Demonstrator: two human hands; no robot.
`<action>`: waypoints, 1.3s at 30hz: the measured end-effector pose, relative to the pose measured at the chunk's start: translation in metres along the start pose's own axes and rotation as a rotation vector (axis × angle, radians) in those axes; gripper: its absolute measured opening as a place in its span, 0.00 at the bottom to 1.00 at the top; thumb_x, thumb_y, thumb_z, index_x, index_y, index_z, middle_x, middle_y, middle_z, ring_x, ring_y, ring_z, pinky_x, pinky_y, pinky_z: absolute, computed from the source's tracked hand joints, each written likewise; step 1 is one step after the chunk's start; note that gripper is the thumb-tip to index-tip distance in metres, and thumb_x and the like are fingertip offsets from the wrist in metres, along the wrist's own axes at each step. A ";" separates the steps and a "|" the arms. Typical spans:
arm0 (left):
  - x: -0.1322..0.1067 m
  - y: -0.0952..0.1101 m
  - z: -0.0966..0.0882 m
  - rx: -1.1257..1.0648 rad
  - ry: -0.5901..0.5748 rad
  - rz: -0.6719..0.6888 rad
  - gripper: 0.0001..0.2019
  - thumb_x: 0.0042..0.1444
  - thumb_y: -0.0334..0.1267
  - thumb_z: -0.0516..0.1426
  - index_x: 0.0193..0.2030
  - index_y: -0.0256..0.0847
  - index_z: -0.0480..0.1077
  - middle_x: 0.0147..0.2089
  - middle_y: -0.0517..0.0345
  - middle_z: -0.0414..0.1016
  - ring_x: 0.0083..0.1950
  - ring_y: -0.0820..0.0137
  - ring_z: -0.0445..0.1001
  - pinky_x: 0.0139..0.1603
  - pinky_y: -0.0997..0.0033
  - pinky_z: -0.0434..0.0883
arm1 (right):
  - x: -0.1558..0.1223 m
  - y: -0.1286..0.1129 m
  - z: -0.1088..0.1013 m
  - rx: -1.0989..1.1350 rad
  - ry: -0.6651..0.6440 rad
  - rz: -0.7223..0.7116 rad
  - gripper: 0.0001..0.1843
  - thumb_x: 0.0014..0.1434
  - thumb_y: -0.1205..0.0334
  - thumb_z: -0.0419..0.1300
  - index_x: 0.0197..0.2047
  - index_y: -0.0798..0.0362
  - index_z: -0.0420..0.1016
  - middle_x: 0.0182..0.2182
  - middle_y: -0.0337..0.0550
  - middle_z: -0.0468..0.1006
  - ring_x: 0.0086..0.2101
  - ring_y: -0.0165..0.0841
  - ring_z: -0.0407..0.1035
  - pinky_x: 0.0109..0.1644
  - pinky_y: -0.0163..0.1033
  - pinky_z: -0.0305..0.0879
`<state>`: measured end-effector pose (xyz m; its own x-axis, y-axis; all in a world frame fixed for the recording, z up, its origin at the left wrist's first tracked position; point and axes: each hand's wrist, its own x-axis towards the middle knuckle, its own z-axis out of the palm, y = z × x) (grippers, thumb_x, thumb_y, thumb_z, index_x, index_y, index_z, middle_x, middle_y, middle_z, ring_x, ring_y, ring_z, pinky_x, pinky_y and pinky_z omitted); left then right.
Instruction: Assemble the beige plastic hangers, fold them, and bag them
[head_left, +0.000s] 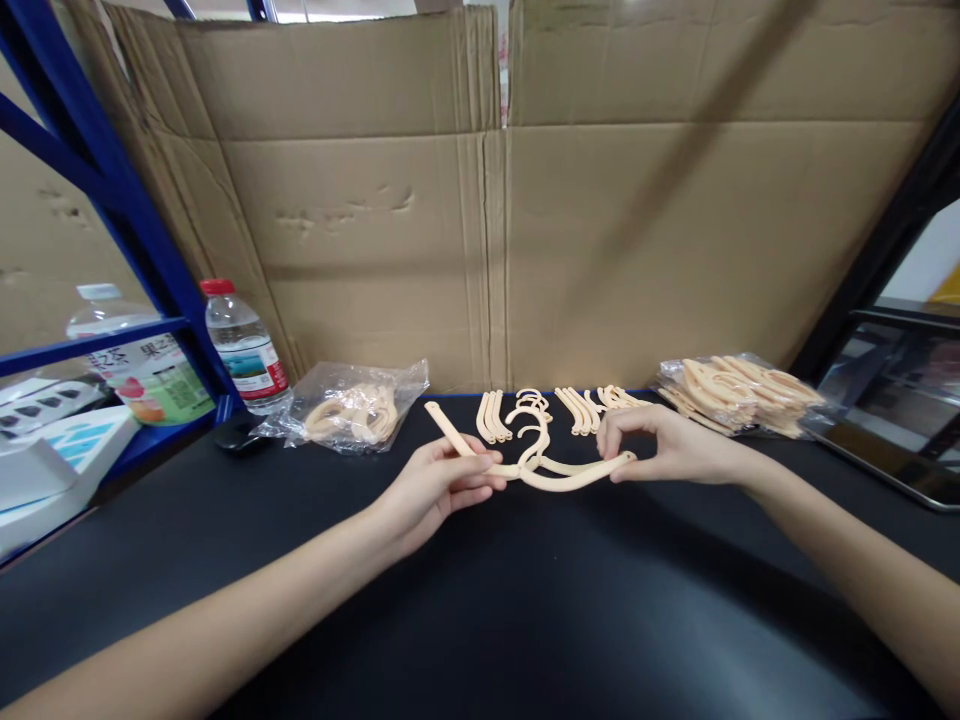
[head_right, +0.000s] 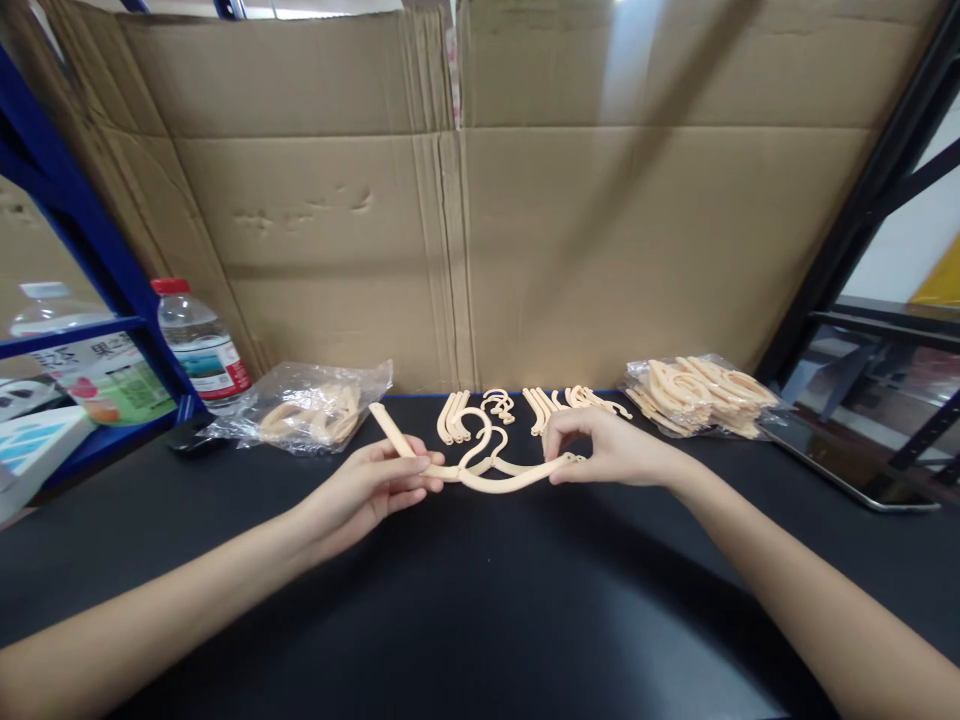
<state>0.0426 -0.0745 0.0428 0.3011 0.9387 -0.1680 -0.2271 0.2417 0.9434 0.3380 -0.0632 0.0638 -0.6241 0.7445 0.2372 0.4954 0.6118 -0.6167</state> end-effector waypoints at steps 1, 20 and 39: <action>0.004 0.004 -0.005 0.012 -0.008 -0.008 0.10 0.44 0.28 0.66 0.33 0.35 0.72 0.34 0.53 0.79 0.34 0.71 0.79 0.33 0.79 0.74 | -0.001 0.002 -0.003 -0.064 -0.011 -0.015 0.08 0.50 0.56 0.65 0.29 0.52 0.75 0.30 0.40 0.75 0.35 0.35 0.69 0.41 0.41 0.63; 0.029 0.015 -0.048 1.330 -0.406 0.811 0.02 0.51 0.34 0.61 0.32 0.41 0.75 0.41 0.55 0.73 0.44 0.65 0.69 0.46 0.65 0.67 | -0.003 0.028 -0.005 -0.234 -0.154 0.104 0.12 0.49 0.52 0.66 0.28 0.52 0.78 0.31 0.42 0.72 0.35 0.36 0.67 0.43 0.42 0.61; 0.034 0.009 -0.050 1.339 -0.407 0.758 0.05 0.55 0.34 0.57 0.39 0.39 0.71 0.40 0.55 0.75 0.41 0.67 0.72 0.43 0.68 0.69 | -0.002 0.028 -0.003 -0.249 -0.124 0.155 0.12 0.53 0.54 0.61 0.36 0.53 0.76 0.35 0.44 0.76 0.35 0.35 0.68 0.40 0.40 0.63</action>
<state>0.0040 -0.0283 0.0309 0.7687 0.5573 0.3139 0.4439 -0.8182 0.3653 0.3550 -0.0467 0.0480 -0.5906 0.8053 0.0522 0.7134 0.5513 -0.4325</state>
